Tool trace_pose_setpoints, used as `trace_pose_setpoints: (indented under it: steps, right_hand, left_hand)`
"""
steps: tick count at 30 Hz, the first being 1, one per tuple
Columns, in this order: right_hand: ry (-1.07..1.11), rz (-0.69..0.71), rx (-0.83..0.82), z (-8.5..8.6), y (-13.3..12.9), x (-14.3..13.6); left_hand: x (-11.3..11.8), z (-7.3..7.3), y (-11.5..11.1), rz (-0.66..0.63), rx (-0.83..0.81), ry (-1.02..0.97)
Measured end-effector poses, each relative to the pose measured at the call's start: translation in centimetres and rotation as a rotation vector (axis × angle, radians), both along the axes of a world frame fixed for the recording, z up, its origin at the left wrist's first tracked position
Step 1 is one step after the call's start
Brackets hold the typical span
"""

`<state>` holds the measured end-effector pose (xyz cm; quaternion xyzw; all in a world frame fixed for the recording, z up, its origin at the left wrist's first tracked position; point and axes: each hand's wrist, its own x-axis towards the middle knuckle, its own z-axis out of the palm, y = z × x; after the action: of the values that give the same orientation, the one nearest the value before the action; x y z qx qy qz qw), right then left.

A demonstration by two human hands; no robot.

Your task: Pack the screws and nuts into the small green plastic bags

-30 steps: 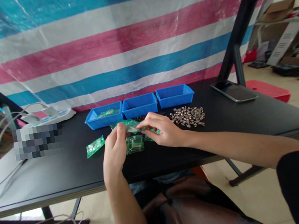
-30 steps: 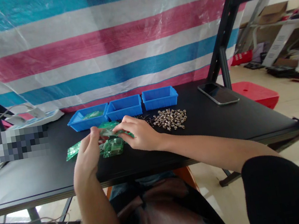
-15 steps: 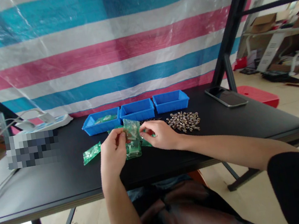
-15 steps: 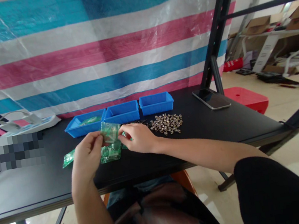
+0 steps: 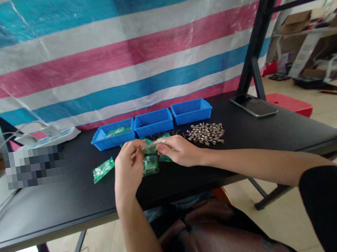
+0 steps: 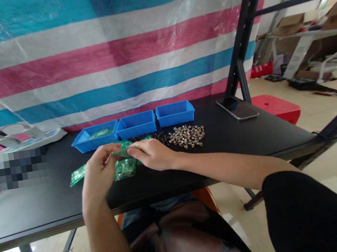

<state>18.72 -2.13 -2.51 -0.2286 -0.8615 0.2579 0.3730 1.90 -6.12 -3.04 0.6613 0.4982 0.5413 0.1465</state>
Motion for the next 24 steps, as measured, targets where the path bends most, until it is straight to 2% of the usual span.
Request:
trace_pose_setpoints:
  steps: [4,10,16,20,22,24]
  right_hand:
    - [0.039,0.047,-0.137,-0.2,-0.5,0.0]
    - [0.271,0.054,-0.548,-0.5,-0.3,-0.7]
    - [0.283,0.159,-0.812,-0.1,-0.7,-1.2]
    - [0.308,0.056,-0.777,0.1,-0.5,-1.0]
    - [0.322,-0.054,-0.668,0.1,0.1,-0.8]
    - [0.328,-0.177,-0.477,0.0,0.9,-0.5]
  left_hand:
    - [0.0,0.0,0.0,0.015,0.013,0.004]
    - [0.7,0.5,-0.5,0.074,-0.023,-0.017]
    - [1.2,0.5,-0.7,0.229,0.072,-0.088]
    - [1.0,0.7,-0.7,0.188,0.033,-0.002]
    - [0.8,0.6,-0.6,0.154,-0.012,0.054]
    - [0.6,0.5,-0.3,0.131,-0.052,0.077]
